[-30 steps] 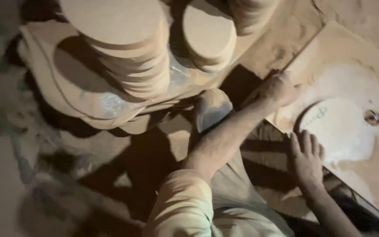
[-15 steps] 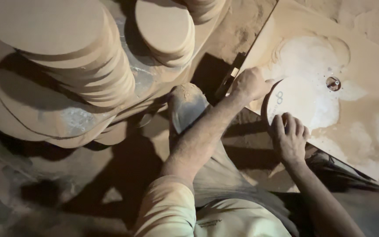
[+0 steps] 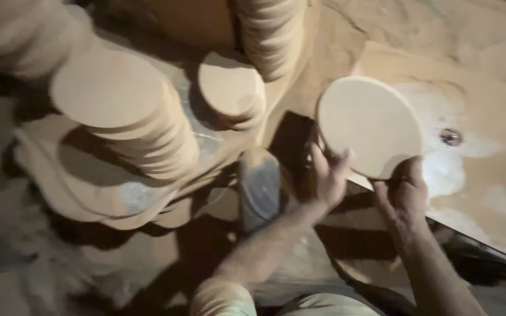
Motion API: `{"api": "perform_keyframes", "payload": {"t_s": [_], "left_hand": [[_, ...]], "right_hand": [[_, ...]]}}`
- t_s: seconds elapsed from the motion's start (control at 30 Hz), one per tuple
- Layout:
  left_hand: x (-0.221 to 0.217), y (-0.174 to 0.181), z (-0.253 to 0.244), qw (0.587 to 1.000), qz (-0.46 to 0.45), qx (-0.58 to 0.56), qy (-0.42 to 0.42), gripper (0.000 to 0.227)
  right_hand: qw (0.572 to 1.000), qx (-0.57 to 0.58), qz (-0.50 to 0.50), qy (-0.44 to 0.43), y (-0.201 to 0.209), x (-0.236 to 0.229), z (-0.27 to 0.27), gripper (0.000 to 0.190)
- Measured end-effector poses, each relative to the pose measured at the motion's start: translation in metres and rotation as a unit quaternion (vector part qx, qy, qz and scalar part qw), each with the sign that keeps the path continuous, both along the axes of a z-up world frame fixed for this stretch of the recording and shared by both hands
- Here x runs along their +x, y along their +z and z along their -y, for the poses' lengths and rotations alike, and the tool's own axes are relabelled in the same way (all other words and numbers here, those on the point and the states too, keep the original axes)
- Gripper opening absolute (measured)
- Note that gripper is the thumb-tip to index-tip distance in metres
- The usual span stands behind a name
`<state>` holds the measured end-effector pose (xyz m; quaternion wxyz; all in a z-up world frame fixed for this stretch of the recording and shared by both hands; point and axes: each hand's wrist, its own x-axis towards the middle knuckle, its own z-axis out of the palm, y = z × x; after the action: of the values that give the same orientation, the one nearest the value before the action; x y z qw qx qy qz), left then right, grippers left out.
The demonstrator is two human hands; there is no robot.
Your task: The person sits on the floor and sands the edges of round wooden discs using a sanding machine. They pick up each disc from a stack, press it against the spinning abrasive wheel, and then place the finished disc onto a growing stack.
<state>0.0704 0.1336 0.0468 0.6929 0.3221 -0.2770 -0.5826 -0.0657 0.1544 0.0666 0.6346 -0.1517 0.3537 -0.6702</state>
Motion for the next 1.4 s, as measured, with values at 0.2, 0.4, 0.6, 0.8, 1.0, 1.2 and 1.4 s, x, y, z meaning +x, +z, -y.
{"api": "perform_keyframes", "payload": {"t_s": [0.2, 0.4, 0.6, 0.8, 1.0, 1.2, 1.4], "left_hand": [[0.06, 0.002, -0.027, 0.981, 0.086, -0.114, 0.13, 0.068], [0.109, 0.055, -0.025, 0.987, -0.043, -0.068, 0.139, 0.072], [0.145, 0.064, -0.015, 0.98, -0.041, -0.03, 0.192, 0.071], [0.195, 0.031, 0.045, 0.96, 0.014, 0.019, 0.278, 0.077], [0.251, -0.009, 0.11, 0.915, 0.179, 0.08, 0.352, 0.059], [0.282, -0.041, 0.162, 0.908, 0.285, 0.018, 0.307, 0.042], [0.301, -0.056, 0.197, 0.841, 0.364, 0.037, 0.398, 0.039]], "right_hand": [[0.971, -0.003, -0.092, 0.222, -0.008, 0.062, 0.002, 0.05], [0.919, -0.085, -0.197, 0.33, -0.01, 0.06, -0.016, 0.061], [0.765, -0.09, -0.525, 0.363, -0.027, -0.006, -0.022, 0.053], [0.791, 0.096, -0.529, 0.293, -0.074, -0.096, -0.044, 0.049], [0.806, 0.109, -0.509, 0.282, -0.112, -0.127, -0.052, 0.047], [0.733, 0.114, -0.589, 0.321, -0.123, -0.114, -0.068, 0.055], [0.695, 0.125, -0.604, 0.369, -0.14, -0.11, -0.071, 0.066]]}}
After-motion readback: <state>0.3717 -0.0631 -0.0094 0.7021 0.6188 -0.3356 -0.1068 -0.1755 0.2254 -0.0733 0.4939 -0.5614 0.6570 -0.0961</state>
